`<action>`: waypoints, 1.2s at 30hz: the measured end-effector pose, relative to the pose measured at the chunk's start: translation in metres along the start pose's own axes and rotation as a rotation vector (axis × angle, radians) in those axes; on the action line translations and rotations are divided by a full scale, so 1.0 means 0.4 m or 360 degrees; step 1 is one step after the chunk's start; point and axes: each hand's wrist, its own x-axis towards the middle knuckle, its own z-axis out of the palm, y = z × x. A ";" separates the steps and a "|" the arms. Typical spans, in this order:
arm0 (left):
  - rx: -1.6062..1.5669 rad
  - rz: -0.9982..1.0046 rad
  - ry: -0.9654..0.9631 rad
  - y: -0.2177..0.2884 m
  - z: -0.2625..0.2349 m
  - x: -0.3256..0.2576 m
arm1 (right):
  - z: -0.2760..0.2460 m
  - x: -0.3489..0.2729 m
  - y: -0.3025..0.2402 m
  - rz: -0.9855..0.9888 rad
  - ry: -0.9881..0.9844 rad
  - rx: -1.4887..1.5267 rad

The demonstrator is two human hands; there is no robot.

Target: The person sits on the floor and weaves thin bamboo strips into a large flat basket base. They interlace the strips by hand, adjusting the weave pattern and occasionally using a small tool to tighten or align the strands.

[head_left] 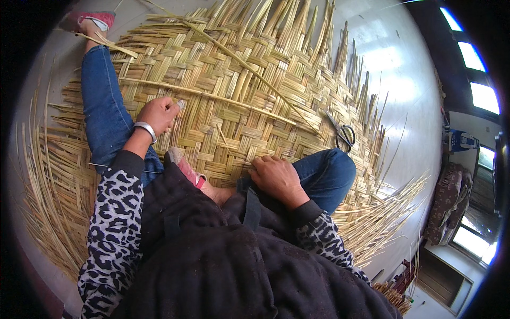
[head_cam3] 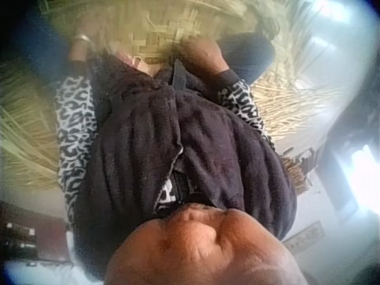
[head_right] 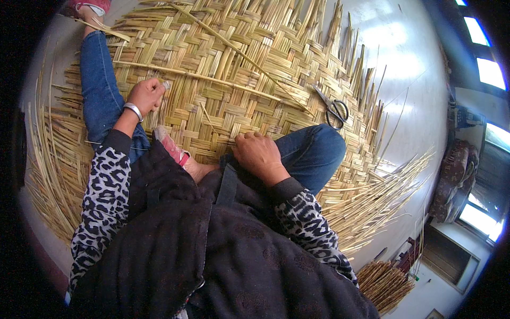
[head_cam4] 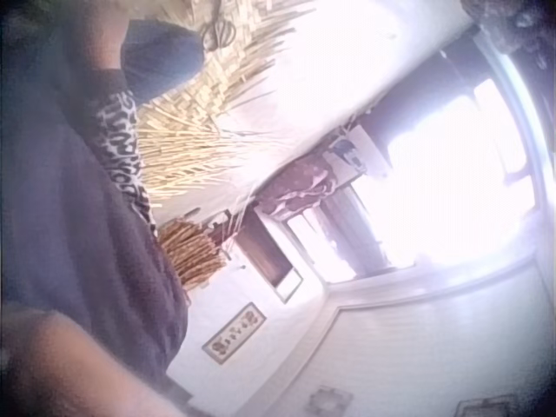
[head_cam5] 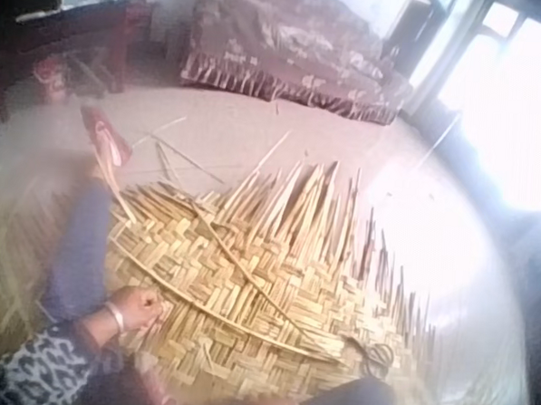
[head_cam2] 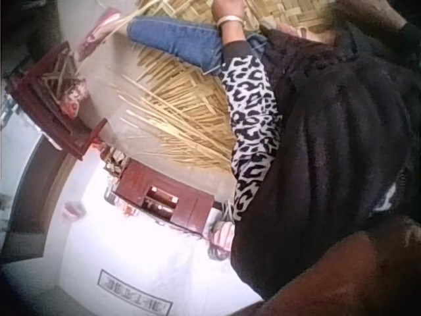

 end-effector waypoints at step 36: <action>-0.0071 -0.0078 -0.0086 0.040 -0.009 -0.018 | -0.017 0.019 0.007 -0.0025 -0.0110 0.0111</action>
